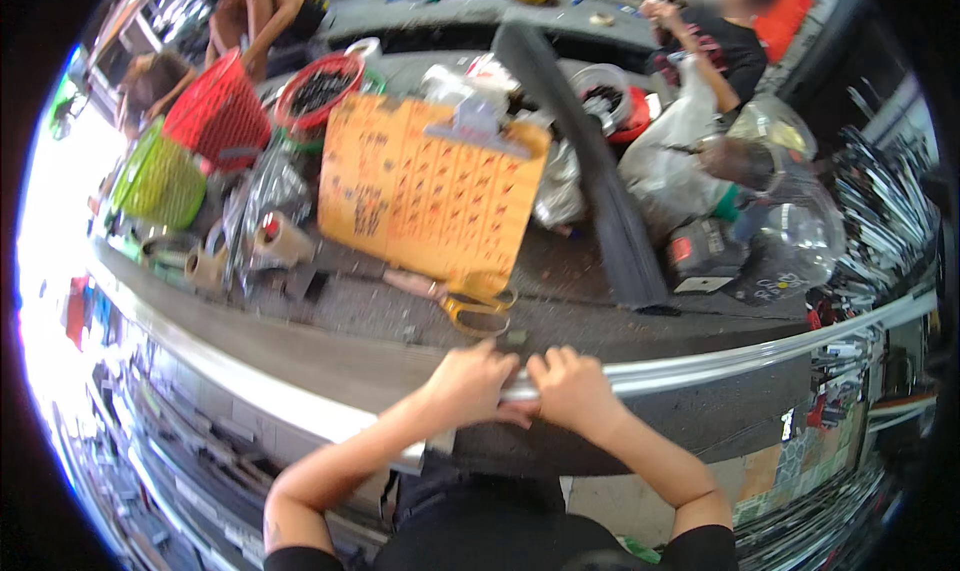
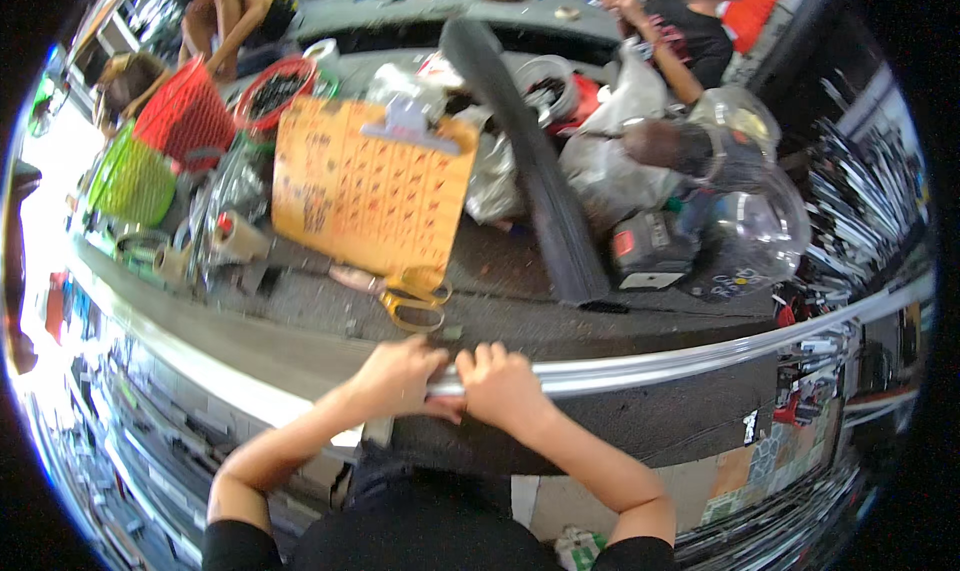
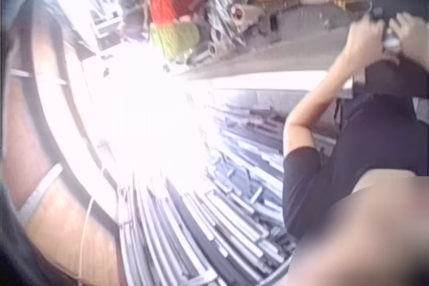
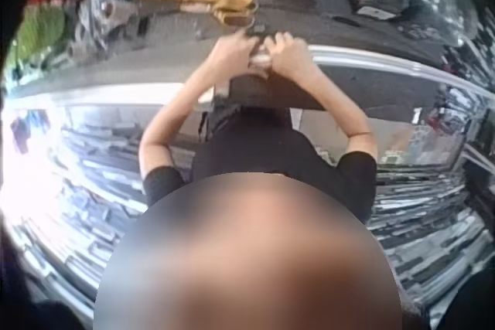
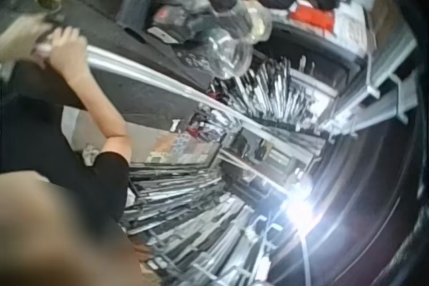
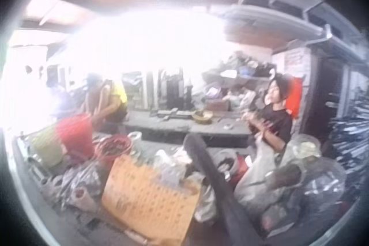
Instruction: The person assembles aluminum window frame profiles by inserting small metal clips into the profile ends and trimming excess material with scissors. They handle several long profiles, aligning and cutting them on a workbench in a workshop setting.
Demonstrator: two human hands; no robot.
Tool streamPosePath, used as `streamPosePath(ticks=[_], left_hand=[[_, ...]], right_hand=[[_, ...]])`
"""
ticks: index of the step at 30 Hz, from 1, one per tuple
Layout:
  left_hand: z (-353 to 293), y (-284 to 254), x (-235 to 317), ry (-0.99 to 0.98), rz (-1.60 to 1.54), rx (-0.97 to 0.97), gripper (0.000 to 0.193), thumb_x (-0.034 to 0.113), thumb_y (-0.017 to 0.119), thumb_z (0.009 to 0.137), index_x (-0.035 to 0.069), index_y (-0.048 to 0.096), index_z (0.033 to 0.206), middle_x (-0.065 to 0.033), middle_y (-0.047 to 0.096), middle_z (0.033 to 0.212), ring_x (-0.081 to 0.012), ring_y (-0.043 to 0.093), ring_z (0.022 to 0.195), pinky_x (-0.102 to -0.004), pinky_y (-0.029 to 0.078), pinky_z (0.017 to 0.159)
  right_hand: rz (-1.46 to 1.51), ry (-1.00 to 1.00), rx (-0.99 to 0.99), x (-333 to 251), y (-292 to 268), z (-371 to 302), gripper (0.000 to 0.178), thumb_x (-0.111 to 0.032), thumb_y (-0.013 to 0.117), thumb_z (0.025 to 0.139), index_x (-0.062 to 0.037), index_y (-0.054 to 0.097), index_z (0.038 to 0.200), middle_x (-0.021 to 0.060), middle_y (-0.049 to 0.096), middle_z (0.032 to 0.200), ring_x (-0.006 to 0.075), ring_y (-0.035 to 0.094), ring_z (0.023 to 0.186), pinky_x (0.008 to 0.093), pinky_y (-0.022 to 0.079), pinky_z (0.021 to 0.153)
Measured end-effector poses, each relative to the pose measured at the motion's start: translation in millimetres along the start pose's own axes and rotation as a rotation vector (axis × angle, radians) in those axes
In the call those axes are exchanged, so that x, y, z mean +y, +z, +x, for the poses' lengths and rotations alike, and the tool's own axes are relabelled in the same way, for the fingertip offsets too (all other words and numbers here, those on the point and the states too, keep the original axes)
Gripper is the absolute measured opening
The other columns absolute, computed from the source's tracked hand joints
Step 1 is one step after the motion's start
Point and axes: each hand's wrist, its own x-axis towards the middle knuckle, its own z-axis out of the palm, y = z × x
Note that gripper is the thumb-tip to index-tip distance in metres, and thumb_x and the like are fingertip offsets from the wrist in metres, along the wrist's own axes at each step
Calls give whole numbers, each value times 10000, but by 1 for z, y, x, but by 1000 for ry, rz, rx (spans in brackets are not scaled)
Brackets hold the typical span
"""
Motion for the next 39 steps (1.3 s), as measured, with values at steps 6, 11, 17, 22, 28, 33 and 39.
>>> streamPosePath(ticks=[6, 11, 17, 22, 28, 33, 39], left_hand=[[8, -32, -9, -79, -127, -277, 791, 734, 832, 615, -7, 670, 837, -195, 712, 849, -377, 720, 842, -463, 569, 756], [-18, -76, -51, -159, -318, -155, 739, 683, 771, 761, 15, 737, 1075, -177, 734, 1029, -343, 718, 987, -431, 562, 834], [-59, -55, -89, -206, -227, -95, 251, 338, 706, 927, 99, 780, 952, -80, 743, 953, -303, 711, 905, -416, 557, 800], [-65, -19, -104, -80, -133, -35, 169, 263, 688, 897, 122, 780, 879, -70, 726, 868, -299, 724, 849, -433, 577, 745], [-61, -19, -97, -8, 90, -56, 140, 200, 706, 825, 67, 748, 823, -83, 718, 847, -277, 737, 823, -394, 585, 699], [-60, -10, -84, 47, 169, 48, 130, 171, 708, 781, 60, 658, 827, -65, 667, 843, -256, 712, 822, -375, 567, 714], [-64, -9, -89, 158, -81, 251, 142, 140, 670, 805, 61, 571, 870, -77, 660, 785, -258, 713, 758, -369, 561, 681]], right_hand=[[208, 48, -112, 17, -38, 35, 610, -637, 749, 798, -43, 612, 802, 164, 669, 722, 369, 699, 701, 465, 558, 633], [275, 64, -296, 26, -41, 58, 619, -596, 692, 900, -22, 612, 683, 202, 648, 646, 408, 670, 630, 482, 539, 623], [336, 105, -464, 19, -24, 54, 724, -690, 607, 916, -5, 643, 685, 232, 657, 647, 437, 687, 657, 501, 559, 649], [276, 73, -356, 14, -14, 44, 683, -665, 690, 862, -14, 615, 670, 206, 648, 628, 406, 692, 645, 471, 555, 604], [201, 9, -206, 14, -33, 37, 654, -653, 724, 820, -29, 557, 716, 152, 610, 659, 354, 645, 610, 432, 512, 561], [181, 14, -200, 22, -47, 38, 732, -742, 653, 822, -20, 561, 742, 142, 574, 666, 328, 623, 603, 411, 494, 539], [96, -11, -132, 16, -43, 42, 792, -780, 566, 857, 8, 561, 781, 134, 511, 680, 322, 566, 600, 416, 452, 526]])
